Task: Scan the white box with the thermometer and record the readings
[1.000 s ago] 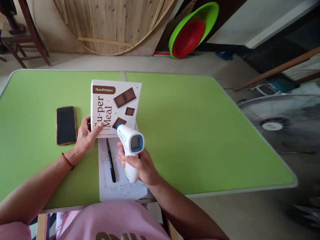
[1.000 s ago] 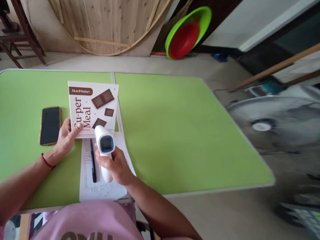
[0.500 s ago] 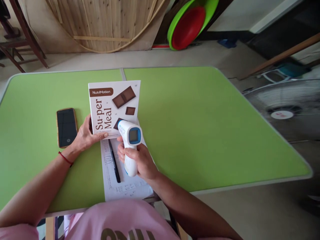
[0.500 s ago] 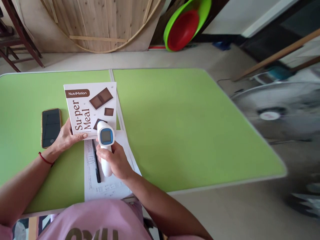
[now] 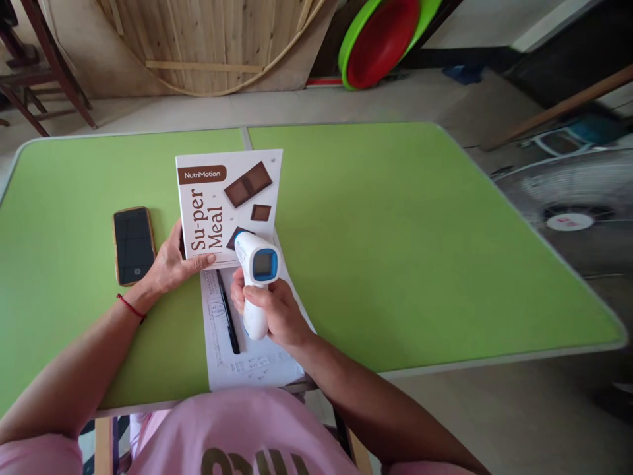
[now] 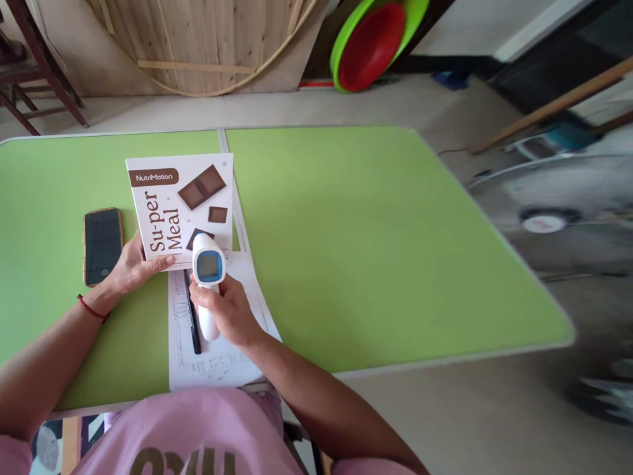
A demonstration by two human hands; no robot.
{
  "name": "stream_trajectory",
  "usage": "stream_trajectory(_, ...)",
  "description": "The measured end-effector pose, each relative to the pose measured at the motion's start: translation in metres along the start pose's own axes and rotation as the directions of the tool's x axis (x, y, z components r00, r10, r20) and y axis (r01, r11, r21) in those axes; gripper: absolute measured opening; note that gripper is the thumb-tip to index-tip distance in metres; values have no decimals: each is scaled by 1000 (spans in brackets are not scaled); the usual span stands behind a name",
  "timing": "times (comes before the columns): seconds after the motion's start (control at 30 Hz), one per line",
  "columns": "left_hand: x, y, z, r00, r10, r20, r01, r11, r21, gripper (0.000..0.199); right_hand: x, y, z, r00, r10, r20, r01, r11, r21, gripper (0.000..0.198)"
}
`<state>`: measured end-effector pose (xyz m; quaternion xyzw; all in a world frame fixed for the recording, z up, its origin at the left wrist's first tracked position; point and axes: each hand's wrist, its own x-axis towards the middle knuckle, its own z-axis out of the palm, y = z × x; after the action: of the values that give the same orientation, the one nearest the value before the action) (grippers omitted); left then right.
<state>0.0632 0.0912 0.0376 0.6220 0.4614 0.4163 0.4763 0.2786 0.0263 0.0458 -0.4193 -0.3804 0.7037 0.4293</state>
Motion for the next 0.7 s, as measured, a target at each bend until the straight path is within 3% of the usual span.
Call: stream_trajectory(0.7,0,-13,0,999,35,-2,-35,999,-4,71,-3,4,-3,998,-38,43,41,998,-57,33)
